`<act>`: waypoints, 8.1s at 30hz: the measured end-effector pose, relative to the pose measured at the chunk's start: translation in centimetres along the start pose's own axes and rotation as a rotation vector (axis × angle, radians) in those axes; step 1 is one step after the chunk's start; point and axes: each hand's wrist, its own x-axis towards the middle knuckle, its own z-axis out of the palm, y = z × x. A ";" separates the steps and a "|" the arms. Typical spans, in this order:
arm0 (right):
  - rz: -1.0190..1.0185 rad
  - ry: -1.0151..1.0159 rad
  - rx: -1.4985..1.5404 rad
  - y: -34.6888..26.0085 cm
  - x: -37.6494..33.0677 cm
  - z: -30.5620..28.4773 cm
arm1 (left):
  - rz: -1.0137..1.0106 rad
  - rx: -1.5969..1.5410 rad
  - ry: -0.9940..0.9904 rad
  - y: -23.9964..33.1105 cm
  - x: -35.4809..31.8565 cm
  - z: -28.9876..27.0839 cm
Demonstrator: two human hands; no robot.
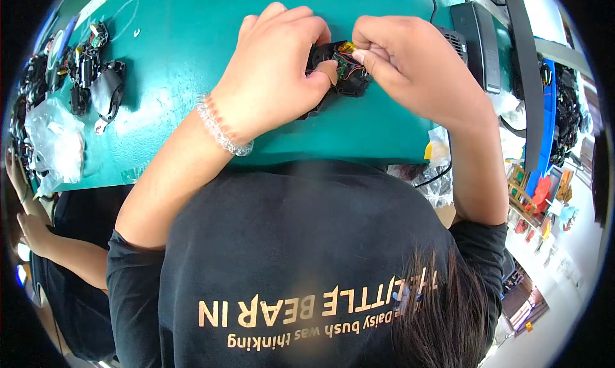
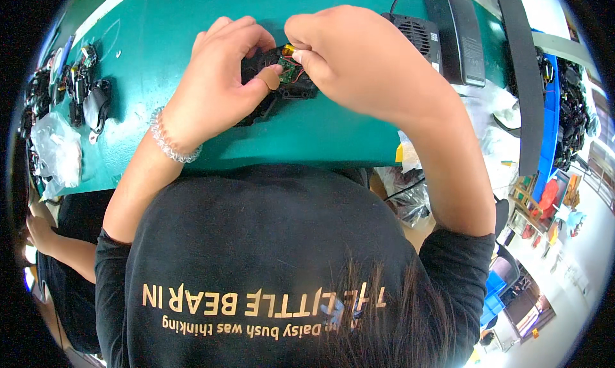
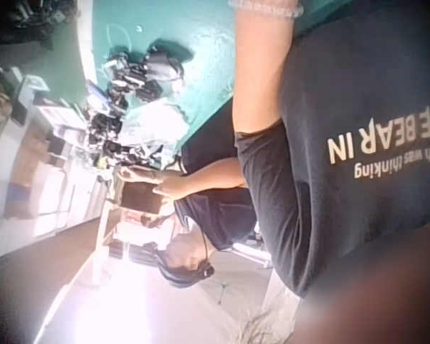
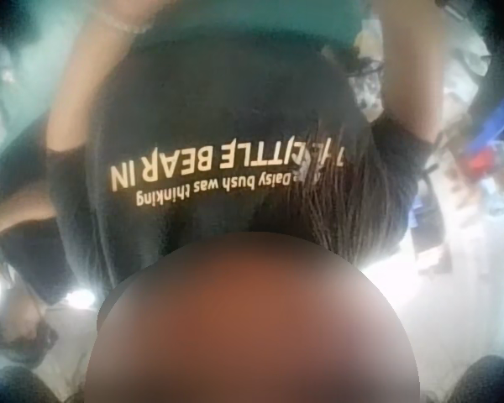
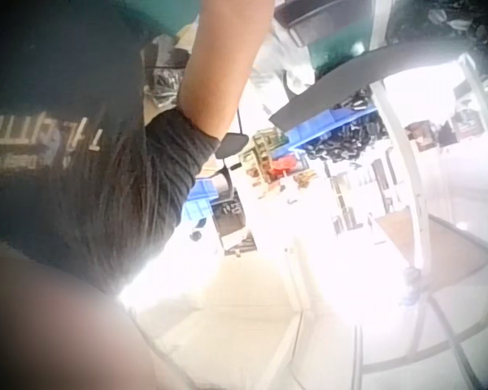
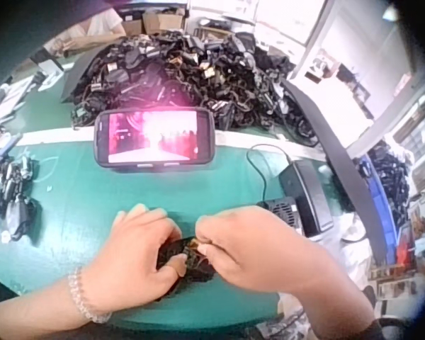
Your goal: The person assembles small electronic devices at a workbench, inserting batteries and connecting wires to circuit boards. They handle multiple units, placing finished ones into a pile and picking up new ones to continue the process.
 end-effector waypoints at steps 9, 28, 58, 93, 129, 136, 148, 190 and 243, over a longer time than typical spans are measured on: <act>-0.042 0.021 -0.105 -0.1 -0.3 0.3 | 0.001 0.006 0.001 -0.1 0.0 0.0; -0.089 0.056 -0.123 -0.1 -0.6 1.2 | -0.050 -0.042 -0.027 0.5 0.2 -0.4; -0.114 0.477 0.013 0.3 -2.7 4.7 | -0.031 -0.145 0.025 0.7 -0.9 -0.1; -0.575 0.742 -0.158 -0.1 -2.7 2.7 | -0.183 -0.810 0.040 3.3 -2.0 -1.2; -0.589 0.668 -0.249 -1.0 -3.3 1.3 | -0.091 -0.664 0.061 3.8 -2.2 -1.7; -0.559 0.671 -0.238 -1.0 -3.2 1.5 | -0.072 -0.692 0.189 3.8 -1.9 -0.5; -0.489 0.590 -0.129 -0.7 -3.1 1.7 | -0.346 -0.989 0.082 4.3 -1.8 -0.6; -0.333 0.366 -0.249 -1.8 -3.4 1.4 | -0.437 -0.964 -0.130 3.4 -2.0 -0.5; -0.202 0.079 -0.242 -3.2 -3.8 -0.5 | -0.325 -0.756 -0.174 4.4 -2.4 -0.9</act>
